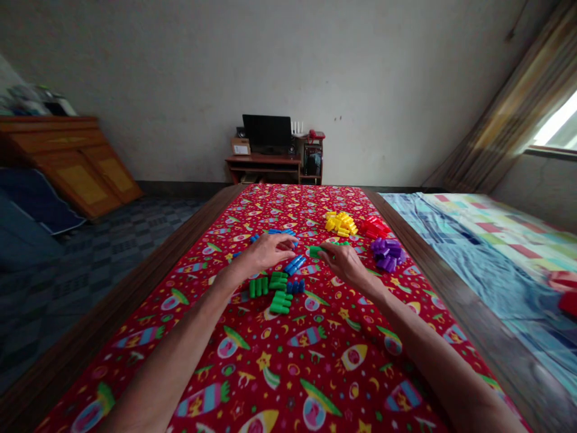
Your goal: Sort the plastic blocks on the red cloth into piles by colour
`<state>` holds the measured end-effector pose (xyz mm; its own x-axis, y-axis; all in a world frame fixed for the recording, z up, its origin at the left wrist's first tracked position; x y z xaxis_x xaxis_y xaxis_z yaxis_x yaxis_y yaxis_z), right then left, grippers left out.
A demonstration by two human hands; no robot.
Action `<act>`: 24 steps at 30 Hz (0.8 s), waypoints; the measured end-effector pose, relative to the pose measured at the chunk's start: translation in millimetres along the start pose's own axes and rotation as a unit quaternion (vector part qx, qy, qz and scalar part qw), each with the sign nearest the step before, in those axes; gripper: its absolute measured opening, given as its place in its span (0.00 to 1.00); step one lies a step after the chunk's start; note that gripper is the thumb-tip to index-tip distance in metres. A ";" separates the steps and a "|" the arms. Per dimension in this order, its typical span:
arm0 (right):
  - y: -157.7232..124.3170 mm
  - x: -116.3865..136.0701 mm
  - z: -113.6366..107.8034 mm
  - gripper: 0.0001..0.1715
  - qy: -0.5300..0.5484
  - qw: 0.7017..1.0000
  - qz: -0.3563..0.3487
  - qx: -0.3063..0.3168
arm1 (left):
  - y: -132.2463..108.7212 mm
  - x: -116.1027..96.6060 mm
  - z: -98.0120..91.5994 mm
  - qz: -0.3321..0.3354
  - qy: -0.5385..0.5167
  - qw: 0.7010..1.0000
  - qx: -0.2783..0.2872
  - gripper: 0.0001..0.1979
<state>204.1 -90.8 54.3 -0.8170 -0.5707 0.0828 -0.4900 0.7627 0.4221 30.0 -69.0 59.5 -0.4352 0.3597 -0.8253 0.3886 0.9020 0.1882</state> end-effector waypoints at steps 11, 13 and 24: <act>-11.0 -64.1 25.2 0.19 -0.222 0.957 0.167 0.085 | -18.9 70.2 -38.4 -0.127 0.322 0.938 -0.006 0.22; -11.7 -64.3 23.0 0.20 -0.221 0.957 0.171 0.078 | -13.9 64.6 -29.5 -0.106 0.303 0.947 -0.004 0.21; 0.5 14.8 3.1 0.20 0.148 0.988 -0.011 -0.038 | -4.9 -11.4 16.9 0.037 0.071 0.997 -0.002 0.26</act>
<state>190.8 -98.0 52.9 -0.6761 -0.6589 0.3297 -0.4723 0.7310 0.4924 46.8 -81.6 59.0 -0.5168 0.4556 -0.7248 0.4203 0.8726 0.2487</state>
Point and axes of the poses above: each hand's wrist, its own y-axis towards the middle knuckle, its own z-axis out of the palm, x = y × z, the point moved 8 cm from there along y, towards the middle knuckle, and after that the axes turned 15 degrees about -y, right-handed, at the moved point
